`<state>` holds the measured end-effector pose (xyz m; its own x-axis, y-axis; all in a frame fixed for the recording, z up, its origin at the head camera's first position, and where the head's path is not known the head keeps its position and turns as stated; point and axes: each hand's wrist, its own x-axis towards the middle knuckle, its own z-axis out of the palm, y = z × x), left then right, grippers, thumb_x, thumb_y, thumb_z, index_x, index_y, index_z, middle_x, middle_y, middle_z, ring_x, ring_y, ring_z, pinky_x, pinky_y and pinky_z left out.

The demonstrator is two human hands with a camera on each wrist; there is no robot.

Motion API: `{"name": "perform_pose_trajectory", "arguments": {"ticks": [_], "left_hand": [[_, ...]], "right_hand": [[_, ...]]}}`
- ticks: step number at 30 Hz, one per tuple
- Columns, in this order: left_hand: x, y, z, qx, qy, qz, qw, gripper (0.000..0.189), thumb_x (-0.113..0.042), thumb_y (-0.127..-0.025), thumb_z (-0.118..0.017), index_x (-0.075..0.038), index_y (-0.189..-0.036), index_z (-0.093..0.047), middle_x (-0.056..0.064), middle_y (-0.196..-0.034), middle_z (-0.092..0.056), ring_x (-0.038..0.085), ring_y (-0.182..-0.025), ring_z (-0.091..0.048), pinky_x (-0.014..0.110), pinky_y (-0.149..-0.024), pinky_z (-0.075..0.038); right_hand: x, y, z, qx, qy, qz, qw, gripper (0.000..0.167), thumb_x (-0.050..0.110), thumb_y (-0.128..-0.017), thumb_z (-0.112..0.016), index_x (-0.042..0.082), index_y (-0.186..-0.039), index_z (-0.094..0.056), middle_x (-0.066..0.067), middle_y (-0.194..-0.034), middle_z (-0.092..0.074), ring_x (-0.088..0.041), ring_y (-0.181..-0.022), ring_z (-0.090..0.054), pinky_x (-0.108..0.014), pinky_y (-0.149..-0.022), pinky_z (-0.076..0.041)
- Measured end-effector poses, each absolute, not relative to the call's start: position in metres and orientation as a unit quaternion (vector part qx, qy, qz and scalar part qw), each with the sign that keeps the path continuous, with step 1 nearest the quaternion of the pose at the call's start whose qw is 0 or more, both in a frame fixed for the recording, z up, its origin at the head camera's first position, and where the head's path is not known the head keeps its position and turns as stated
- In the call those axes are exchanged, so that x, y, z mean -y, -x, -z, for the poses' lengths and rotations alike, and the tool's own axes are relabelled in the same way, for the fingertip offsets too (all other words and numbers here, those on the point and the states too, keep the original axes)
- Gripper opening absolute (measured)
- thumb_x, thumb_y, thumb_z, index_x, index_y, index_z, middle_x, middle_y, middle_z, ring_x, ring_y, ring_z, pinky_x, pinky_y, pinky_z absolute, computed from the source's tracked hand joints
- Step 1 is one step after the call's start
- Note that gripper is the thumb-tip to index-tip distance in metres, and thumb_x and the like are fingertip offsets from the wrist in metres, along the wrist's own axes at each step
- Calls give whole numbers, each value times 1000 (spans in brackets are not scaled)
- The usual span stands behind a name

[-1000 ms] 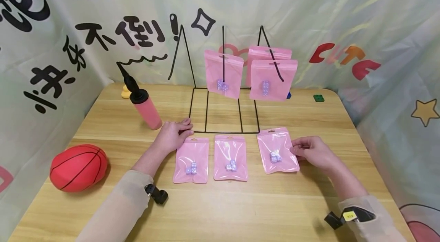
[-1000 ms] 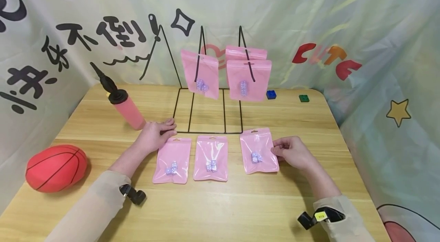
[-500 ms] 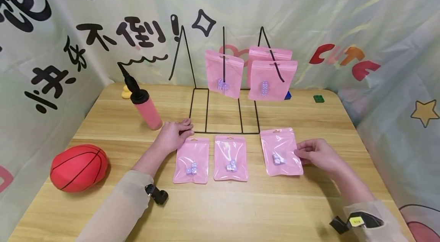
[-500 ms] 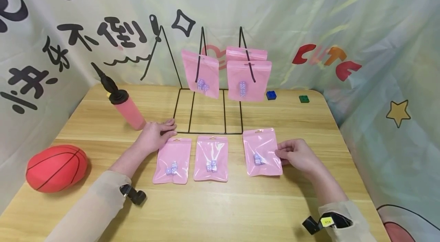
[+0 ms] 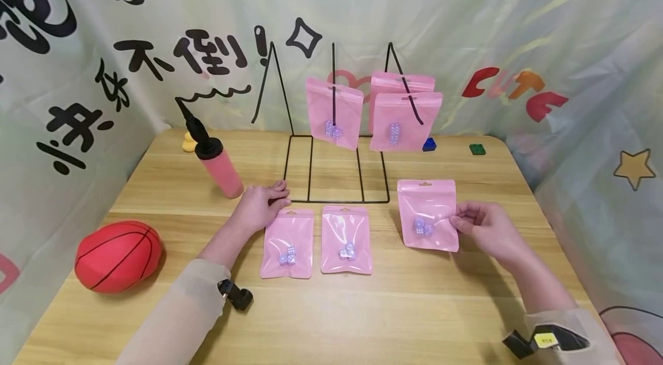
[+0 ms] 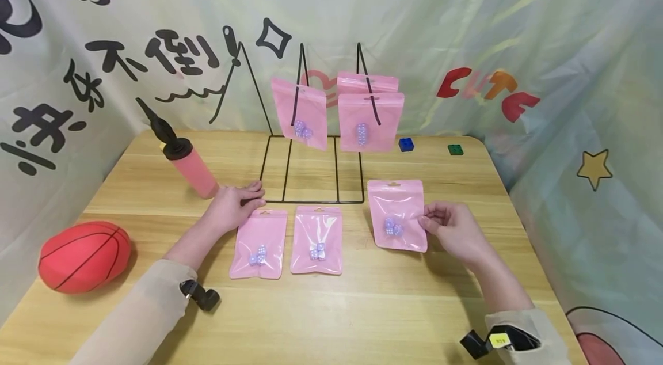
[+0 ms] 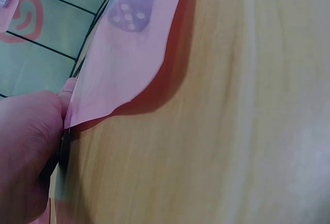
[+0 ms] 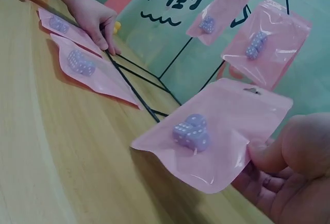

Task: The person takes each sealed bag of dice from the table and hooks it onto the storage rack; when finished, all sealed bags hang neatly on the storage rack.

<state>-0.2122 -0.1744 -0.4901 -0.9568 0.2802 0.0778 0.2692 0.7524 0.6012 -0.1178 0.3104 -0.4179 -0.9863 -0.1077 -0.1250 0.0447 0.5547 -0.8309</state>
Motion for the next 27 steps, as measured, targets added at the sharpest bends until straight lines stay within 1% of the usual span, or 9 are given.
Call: {"name": "perform_pose_trajectory", "arguments": {"ticks": [4,10,17,21,27], "left_hand": [[175,212,491,-936,-148,-318,4,32,-23,-100,-78,-7,-128,-77,5,-145,-62,27,-139,-55,49,-118,-41],[175,212,493,-936,-147,-321,2,32,-23,-99,-78,-7,-128,-77,5,-145,-62,26,-139,-55,48,-117,-41],[175,212,494,-934,-147,-325,3,32,-22,-100,-78,-7,-128,-76,6,-145,-62,27,-139,-55,48,-117,-41],[175,212,494,-935,-147,-324,5,33,-23,-100,-78,-7,-128,-76,5,-145,-61,27,-139,-55,48,-118,-41],[175,212,493,-935,-151,-322,-1,32,-22,-99,-78,-7,-128,-77,6,-144,-62,28,-138,-56,49,-118,-41]], "right_hand": [[-306,120,411,-883,26,466,45,18,4,-104,-67,-10,-115,-68,-16,-98,-72,-20,-81,-67,-27,-69,-59],[-294,121,401,-882,39,469,12,18,6,-104,-67,-8,-115,-70,-16,-99,-73,-22,-81,-67,-25,-68,-58],[-276,124,386,-871,75,486,-22,11,1,-101,-70,-7,-108,-72,-16,-93,-73,-16,-75,-66,-24,-63,-57],[-266,127,380,-860,91,502,-33,7,-1,-100,-71,-7,-103,-72,-14,-89,-73,-14,-73,-67,-23,-61,-56],[-252,134,371,-847,101,521,-45,5,-2,-99,-71,-7,-101,-72,-11,-86,-73,-13,-70,-64,-22,-57,-52]]}}
